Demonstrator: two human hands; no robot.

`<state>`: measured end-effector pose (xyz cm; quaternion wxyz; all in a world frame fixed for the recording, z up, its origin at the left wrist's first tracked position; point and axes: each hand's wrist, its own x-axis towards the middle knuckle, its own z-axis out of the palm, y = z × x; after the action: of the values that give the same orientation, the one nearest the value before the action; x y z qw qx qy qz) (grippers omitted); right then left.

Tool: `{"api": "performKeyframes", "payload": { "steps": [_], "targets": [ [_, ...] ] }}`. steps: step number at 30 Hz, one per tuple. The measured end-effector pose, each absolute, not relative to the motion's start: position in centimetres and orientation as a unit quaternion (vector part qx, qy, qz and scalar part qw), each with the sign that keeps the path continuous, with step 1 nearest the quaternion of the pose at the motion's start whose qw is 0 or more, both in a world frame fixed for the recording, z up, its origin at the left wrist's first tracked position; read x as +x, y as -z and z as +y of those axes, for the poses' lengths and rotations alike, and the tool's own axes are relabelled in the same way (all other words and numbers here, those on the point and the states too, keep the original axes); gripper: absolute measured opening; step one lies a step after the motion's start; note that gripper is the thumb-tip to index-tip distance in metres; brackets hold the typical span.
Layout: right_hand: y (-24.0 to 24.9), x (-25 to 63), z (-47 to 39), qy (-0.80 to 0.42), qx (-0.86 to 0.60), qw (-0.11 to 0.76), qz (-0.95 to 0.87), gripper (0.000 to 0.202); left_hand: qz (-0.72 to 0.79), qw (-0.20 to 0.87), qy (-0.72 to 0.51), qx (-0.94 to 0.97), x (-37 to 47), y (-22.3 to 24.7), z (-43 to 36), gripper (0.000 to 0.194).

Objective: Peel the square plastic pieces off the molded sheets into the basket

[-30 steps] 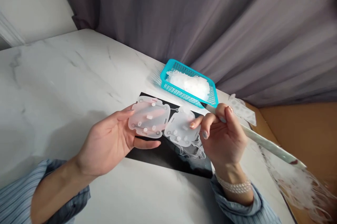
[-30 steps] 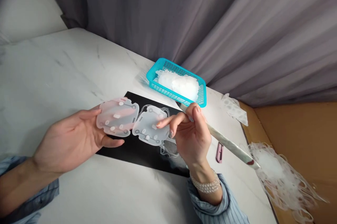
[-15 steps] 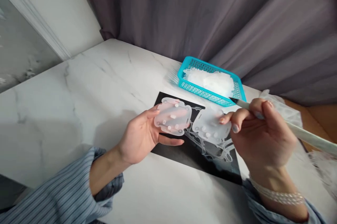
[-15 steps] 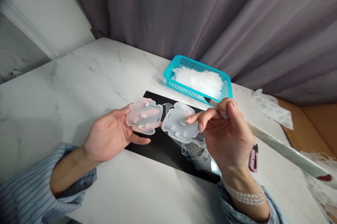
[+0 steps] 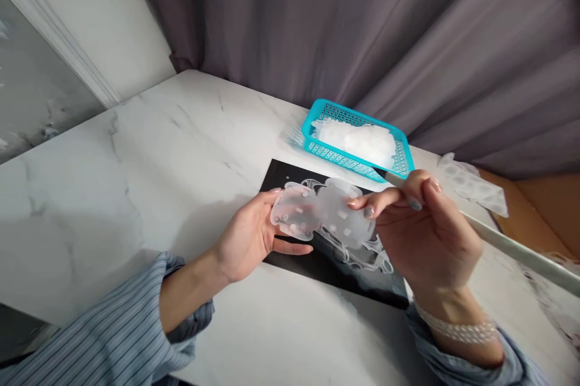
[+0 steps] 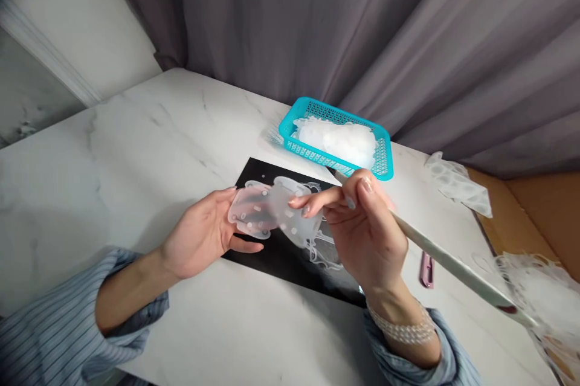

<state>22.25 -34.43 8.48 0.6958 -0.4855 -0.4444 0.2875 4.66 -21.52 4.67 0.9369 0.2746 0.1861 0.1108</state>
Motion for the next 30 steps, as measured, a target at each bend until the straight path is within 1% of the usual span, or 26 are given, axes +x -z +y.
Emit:
{"api": "performKeyframes", "payload": {
  "steps": [2,4,6,8,10,11,14,16,17,19,20,22,24,25,27,30],
  "targets": [
    [-8.2,21.9,-34.1,-0.285,-0.487,0.699,-0.439,0.030,0.199,0.937,-0.111,0.265,4.7,-4.5,-21.6,0.040],
    [-7.5,21.4,-33.8,-0.310,-0.492,0.691,-0.430,0.031,0.205,0.936,-0.099,0.267,4.8,-4.4,-21.9,0.041],
    [-6.7,21.0,-33.5,-0.338,-0.517,0.657,-0.432,0.032,0.210,0.933,-0.070,0.283,5.0,-4.3,-22.2,0.043],
    [-6.4,20.8,-33.4,-0.347,-0.554,0.596,-0.467,0.032,0.222,0.921,-0.051,0.317,5.1,-4.3,-22.6,0.040],
    [-6.6,21.2,-33.5,-0.323,-0.586,0.541,-0.509,0.033,0.242,0.899,-0.055,0.360,5.2,-4.3,-22.8,0.032],
    [-6.8,21.4,-33.6,-0.301,-0.601,0.530,-0.517,0.034,0.250,0.889,-0.061,0.379,5.3,-4.3,-22.8,0.030],
    [-6.9,22.0,-33.9,-0.236,-0.642,0.539,-0.491,0.028,0.253,0.870,-0.069,0.418,5.3,-4.4,-22.9,0.027],
    [-6.2,22.1,-33.8,-0.244,-0.658,0.522,-0.485,0.036,0.248,0.863,-0.075,0.434,5.3,-4.3,-23.0,0.025],
    [-5.8,22.2,-33.6,-0.263,-0.660,0.507,-0.489,0.041,0.249,0.859,-0.081,0.440,5.4,-4.2,-23.0,0.027],
    [-5.3,22.8,-32.8,-0.284,-0.667,0.488,-0.486,0.046,0.252,0.851,-0.100,0.449,5.6,-3.7,-23.0,0.036],
    [-5.3,23.4,-32.3,-0.272,-0.677,0.492,-0.475,0.046,0.250,0.847,-0.112,0.456,5.7,-3.3,-23.0,0.043],
    [-6.2,25.4,-30.9,-0.211,-0.701,0.518,-0.442,0.043,0.244,0.827,-0.144,0.486,6.1,-2.5,-22.6,0.056],
    [-7.6,28.3,-29.2,-0.147,-0.723,0.540,-0.405,0.038,0.241,0.769,-0.192,0.560,6.3,-1.6,-21.9,0.062],
    [-8.3,29.9,-28.3,-0.126,-0.731,0.546,-0.389,0.035,0.243,0.718,-0.222,0.613,6.3,-1.1,-21.4,0.059],
    [-9.2,32.9,-26.8,-0.100,-0.753,0.544,-0.355,0.029,0.248,0.581,-0.273,0.726,6.3,-0.3,-20.3,0.046],
    [-9.0,35.6,-26.5,-0.069,-0.788,0.524,-0.317,0.023,0.274,0.448,-0.304,0.795,6.3,0.7,-18.4,0.033]
  ]
}}
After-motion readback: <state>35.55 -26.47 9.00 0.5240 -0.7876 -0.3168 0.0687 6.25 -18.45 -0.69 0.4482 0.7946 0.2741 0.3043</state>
